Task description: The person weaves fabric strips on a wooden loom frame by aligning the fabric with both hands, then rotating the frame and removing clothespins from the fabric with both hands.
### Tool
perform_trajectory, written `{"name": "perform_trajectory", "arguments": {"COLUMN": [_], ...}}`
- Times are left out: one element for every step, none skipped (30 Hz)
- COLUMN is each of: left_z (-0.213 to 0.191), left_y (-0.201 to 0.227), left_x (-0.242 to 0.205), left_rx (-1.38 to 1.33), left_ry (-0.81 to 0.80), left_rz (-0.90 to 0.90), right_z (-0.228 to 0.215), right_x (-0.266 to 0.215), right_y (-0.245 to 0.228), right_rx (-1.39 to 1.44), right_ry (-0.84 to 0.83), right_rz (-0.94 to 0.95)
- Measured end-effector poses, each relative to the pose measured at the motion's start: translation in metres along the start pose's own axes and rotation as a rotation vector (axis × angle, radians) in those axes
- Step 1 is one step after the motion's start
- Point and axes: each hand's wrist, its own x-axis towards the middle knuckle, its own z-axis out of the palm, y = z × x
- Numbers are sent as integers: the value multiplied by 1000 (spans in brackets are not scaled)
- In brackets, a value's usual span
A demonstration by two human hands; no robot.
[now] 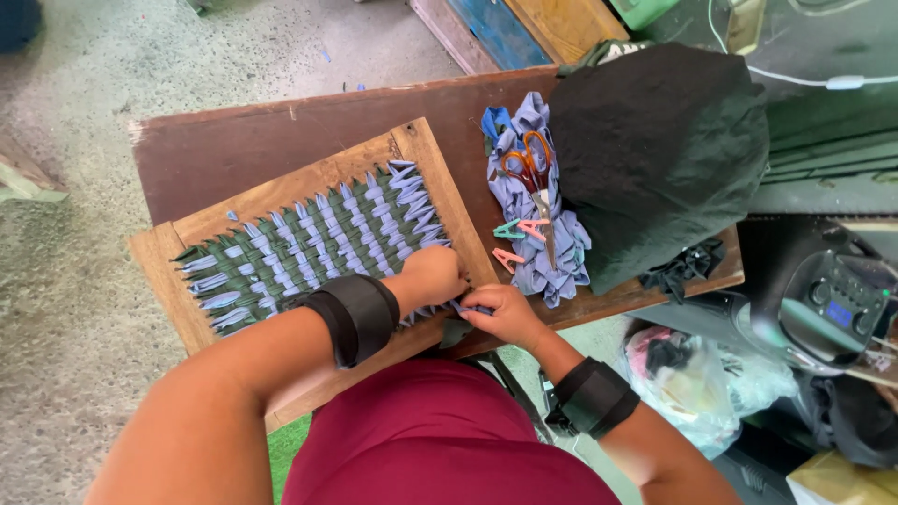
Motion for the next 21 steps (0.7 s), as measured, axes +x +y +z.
{"name": "perform_trajectory", "arguments": {"left_z": [4, 9, 15, 17, 19, 20, 18, 18, 18, 21, 24, 27, 28, 29, 29, 17, 6, -6, -7, -7, -7], "left_y": [-4, -8, -12, -13, -14, -14, -14, -13, -12, -12, -12, -13, -14, -16, -17, -13, -9, -5, -6, -7, -7], "left_x": [2, 3, 4, 0, -3, -5, -6, -7, -9, -6, -3, -2, -1, 1, 4, -1, -6, -10, -10, -10, -11], "left_rx": [-7, 20, 48, 37, -22, -79, -87, -136, -185, -197, -175, -151, -161, -116, -71, -76, -23, 31, 27, 67, 107], "left_ry": [9, 83, 157, 166, 200, 236, 247, 260, 274, 286, 293, 297, 306, 275, 244, 249, 158, 68, 74, 34, -6], "left_rz": [-4, 55, 114, 101, 98, 99, 90, 88, 85, 76, 114, 151, 140, 180, 220, 217, 205, 195, 193, 210, 226], "right_z": [0, 1, 2, 3, 4, 4, 5, 5, 5, 6, 6, 8, 8, 7, 6, 5, 4, 2, 1, 0, 0], "right_x": [1, 1, 1, 0, 0, 1, 3, 4, 4, 5, 6, 6, 7, 9, 10, 11, 12, 13, 13, 11, 9], "right_y": [1, 2, 3, 3, 3, 4, 3, 2, 2, 2, 1, 1, -3, -7, -10, -13, -16, -19, -12, -5, 2], "right_rx": [-5, -2, 1, 1, -24, -52, -55, -85, -114, -119, -90, -57, -58, -50, -43, -45, -74, -105, -109, -90, -71], "right_ry": [-10, 0, 11, -7, -11, -10, -25, -33, -41, -59, -42, -24, -41, -48, -55, -62, -69, -75, -81, -63, -44], "right_rz": [-6, -16, -27, -32, -22, -13, -20, 2, 23, 18, -11, -39, -43, -22, -1, -3, 31, 64, 61, 91, 122]}}
